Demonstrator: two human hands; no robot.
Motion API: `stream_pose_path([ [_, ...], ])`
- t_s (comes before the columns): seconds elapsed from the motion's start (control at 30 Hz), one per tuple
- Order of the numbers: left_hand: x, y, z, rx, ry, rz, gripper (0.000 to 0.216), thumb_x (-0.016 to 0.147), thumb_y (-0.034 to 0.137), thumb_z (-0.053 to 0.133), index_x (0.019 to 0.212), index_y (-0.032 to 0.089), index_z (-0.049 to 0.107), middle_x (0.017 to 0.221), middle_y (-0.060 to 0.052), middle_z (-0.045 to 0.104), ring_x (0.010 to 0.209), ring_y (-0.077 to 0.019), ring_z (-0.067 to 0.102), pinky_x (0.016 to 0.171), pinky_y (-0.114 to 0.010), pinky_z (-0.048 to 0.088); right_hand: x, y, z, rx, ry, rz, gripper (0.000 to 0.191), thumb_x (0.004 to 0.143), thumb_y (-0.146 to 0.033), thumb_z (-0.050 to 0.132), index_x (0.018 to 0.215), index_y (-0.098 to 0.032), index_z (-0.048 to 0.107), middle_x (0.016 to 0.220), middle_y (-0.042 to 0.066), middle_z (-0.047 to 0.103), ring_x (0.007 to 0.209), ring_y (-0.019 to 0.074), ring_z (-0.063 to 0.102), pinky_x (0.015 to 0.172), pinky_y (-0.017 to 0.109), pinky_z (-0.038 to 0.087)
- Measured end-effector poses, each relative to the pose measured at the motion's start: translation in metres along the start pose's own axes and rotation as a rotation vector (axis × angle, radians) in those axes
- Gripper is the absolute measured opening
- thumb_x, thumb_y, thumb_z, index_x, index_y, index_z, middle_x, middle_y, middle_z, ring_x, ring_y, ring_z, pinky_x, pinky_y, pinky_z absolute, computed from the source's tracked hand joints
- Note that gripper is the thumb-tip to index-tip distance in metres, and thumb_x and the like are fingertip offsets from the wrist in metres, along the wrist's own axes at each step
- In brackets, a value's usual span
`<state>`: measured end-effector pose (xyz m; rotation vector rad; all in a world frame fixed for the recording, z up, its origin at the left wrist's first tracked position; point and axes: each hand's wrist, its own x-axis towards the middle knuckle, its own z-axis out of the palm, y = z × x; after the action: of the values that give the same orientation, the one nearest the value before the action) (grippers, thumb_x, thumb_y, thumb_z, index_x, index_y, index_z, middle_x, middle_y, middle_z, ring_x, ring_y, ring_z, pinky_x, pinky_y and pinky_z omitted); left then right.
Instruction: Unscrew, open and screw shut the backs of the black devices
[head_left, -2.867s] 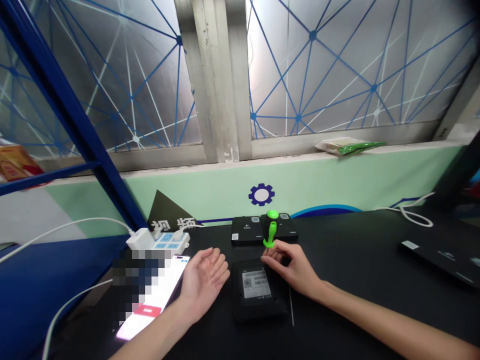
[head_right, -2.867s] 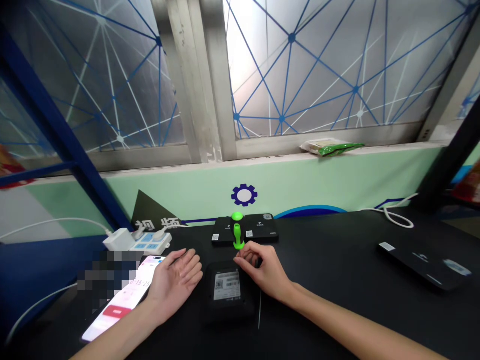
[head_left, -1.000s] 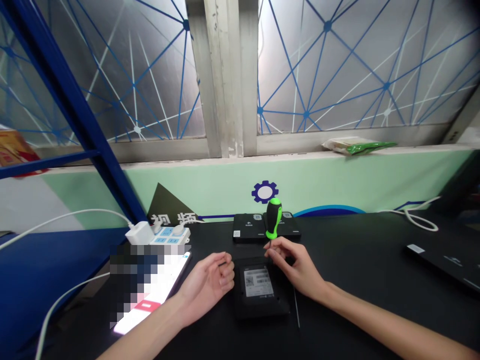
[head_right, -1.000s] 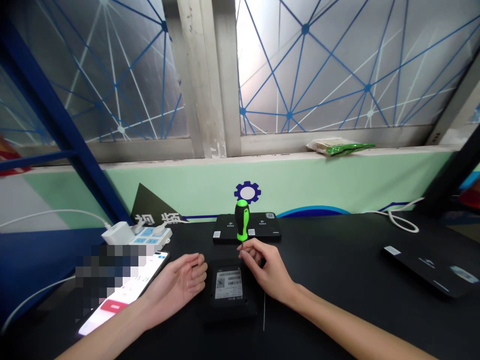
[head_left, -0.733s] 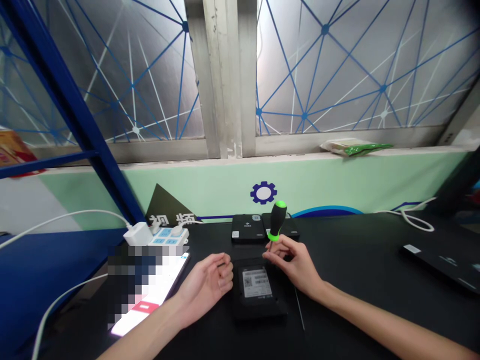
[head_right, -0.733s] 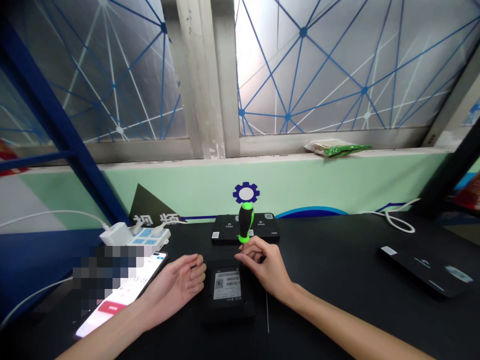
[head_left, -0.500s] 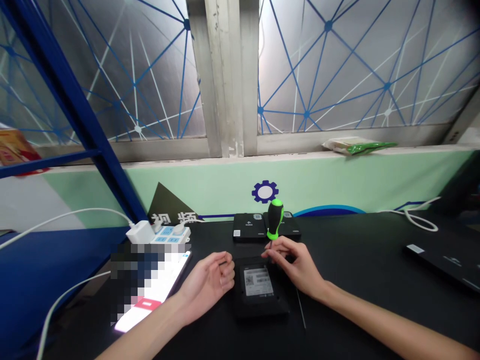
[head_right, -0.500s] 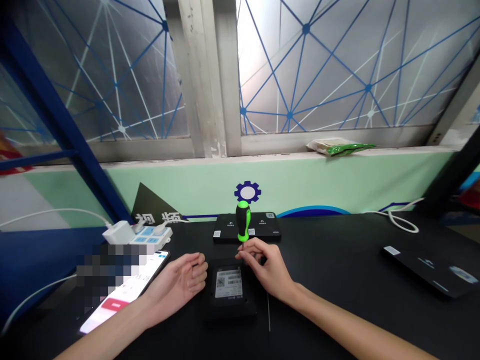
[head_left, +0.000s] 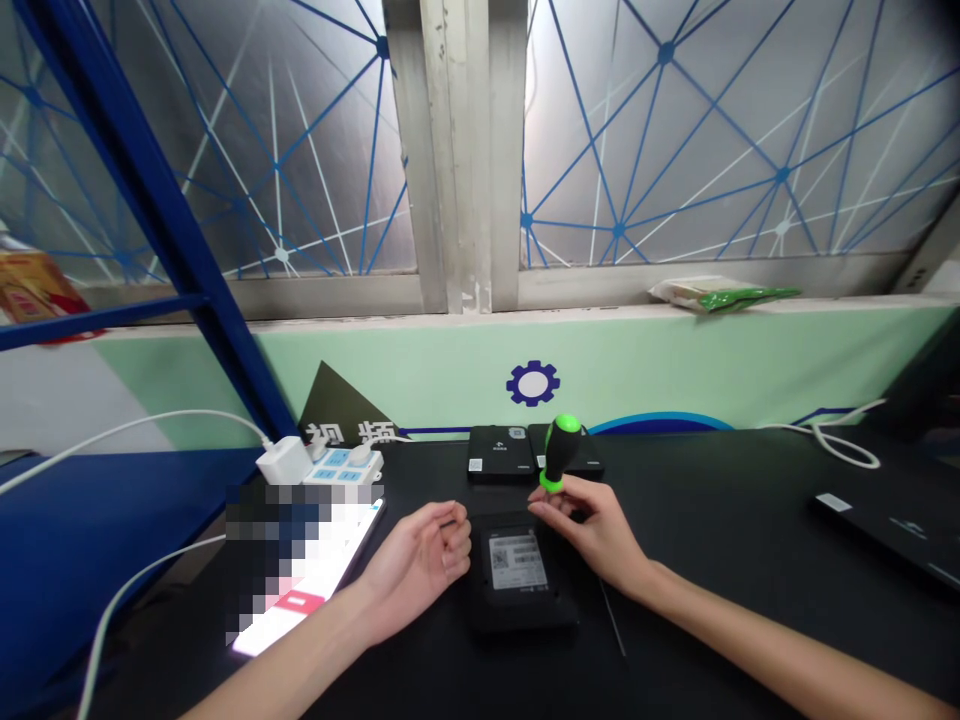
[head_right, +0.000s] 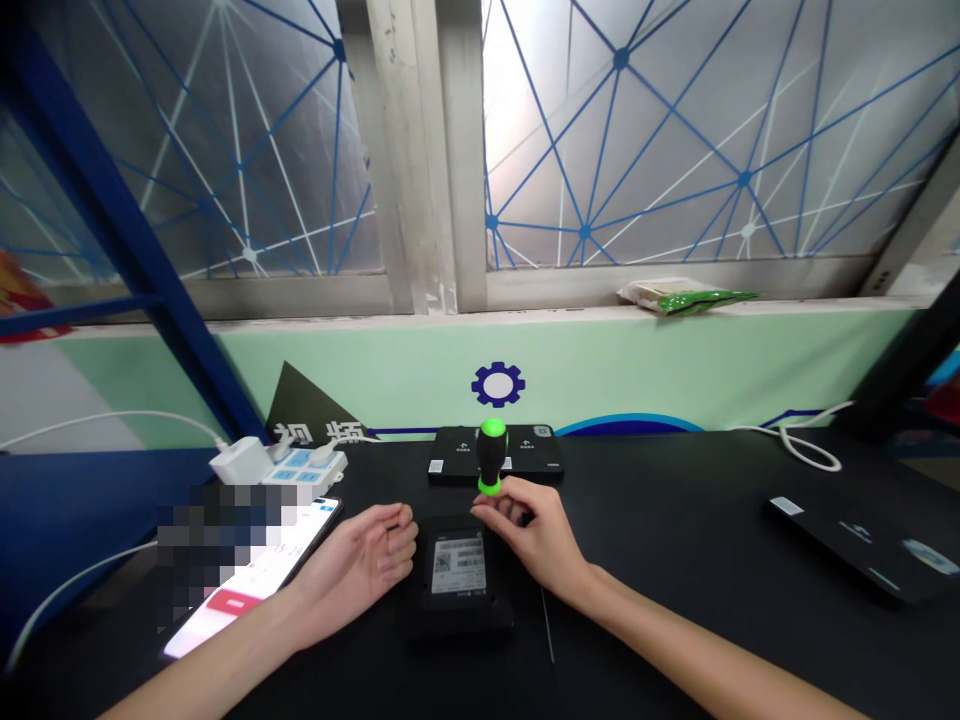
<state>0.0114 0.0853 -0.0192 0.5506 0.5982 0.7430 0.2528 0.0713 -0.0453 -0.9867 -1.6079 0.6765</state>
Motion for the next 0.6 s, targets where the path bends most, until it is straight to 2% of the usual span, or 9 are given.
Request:
stream_pose_path([
  [0.1, 0.0002, 0.0, -0.0005, -0.003, -0.002, 0.002, 0.021, 0.093, 0.022, 0.059, 0.074, 0.013, 0.061, 0.063, 0.002, 0.043, 0.054, -0.0102, 0.037, 0.053, -0.023, 0.032, -0.0007, 0.0015, 0.0002, 0.046, 0.037, 0.042, 0.021, 0.085, -0.037, 0.073, 0.082, -0.018, 0.065, 0.063, -0.001, 0.06, 0.051, 0.0116, 0.046, 0.052, 0.025, 0.041],
  [0.3, 0.0009, -0.0001, -0.002, -0.008, -0.005, 0.005, 0.02, 0.093, 0.022, 0.059, 0.075, 0.013, 0.061, 0.062, 0.002, 0.042, 0.054, -0.0098, 0.037, 0.053, -0.023, 0.031, -0.0033, -0.0036, -0.0021, -0.01, 0.0, 0.001, 0.018, 0.095, -0.034, 0.06, 0.091, -0.018, 0.067, 0.079, 0.005, 0.073, 0.059, 0.014, 0.057, 0.057, 0.026, 0.044],
  [0.47, 0.0004, -0.0004, -0.0013, -0.002, -0.007, 0.006, 0.021, 0.093, 0.022, 0.06, 0.074, 0.013, 0.061, 0.062, 0.002, 0.042, 0.053, -0.0096, 0.038, 0.053, -0.023, 0.032, -0.0031, -0.0061, -0.0025, -0.047, -0.026, -0.036, 0.021, 0.098, -0.034, 0.054, 0.095, -0.018, 0.068, 0.084, 0.005, 0.072, 0.061, 0.0144, 0.055, 0.061, 0.027, 0.046],
  [0.6, -0.0006, -0.0005, -0.0003, 0.001, -0.004, 0.009, 0.019, 0.092, 0.022, 0.061, 0.075, 0.013, 0.061, 0.062, 0.003, 0.042, 0.053, -0.0093, 0.038, 0.053, -0.023, 0.032, -0.0011, -0.0036, -0.001, -0.055, -0.009, -0.052, 0.023, 0.096, -0.036, 0.058, 0.088, -0.018, 0.069, 0.077, 0.003, 0.064, 0.059, 0.0136, 0.051, 0.056, 0.026, 0.043],
])
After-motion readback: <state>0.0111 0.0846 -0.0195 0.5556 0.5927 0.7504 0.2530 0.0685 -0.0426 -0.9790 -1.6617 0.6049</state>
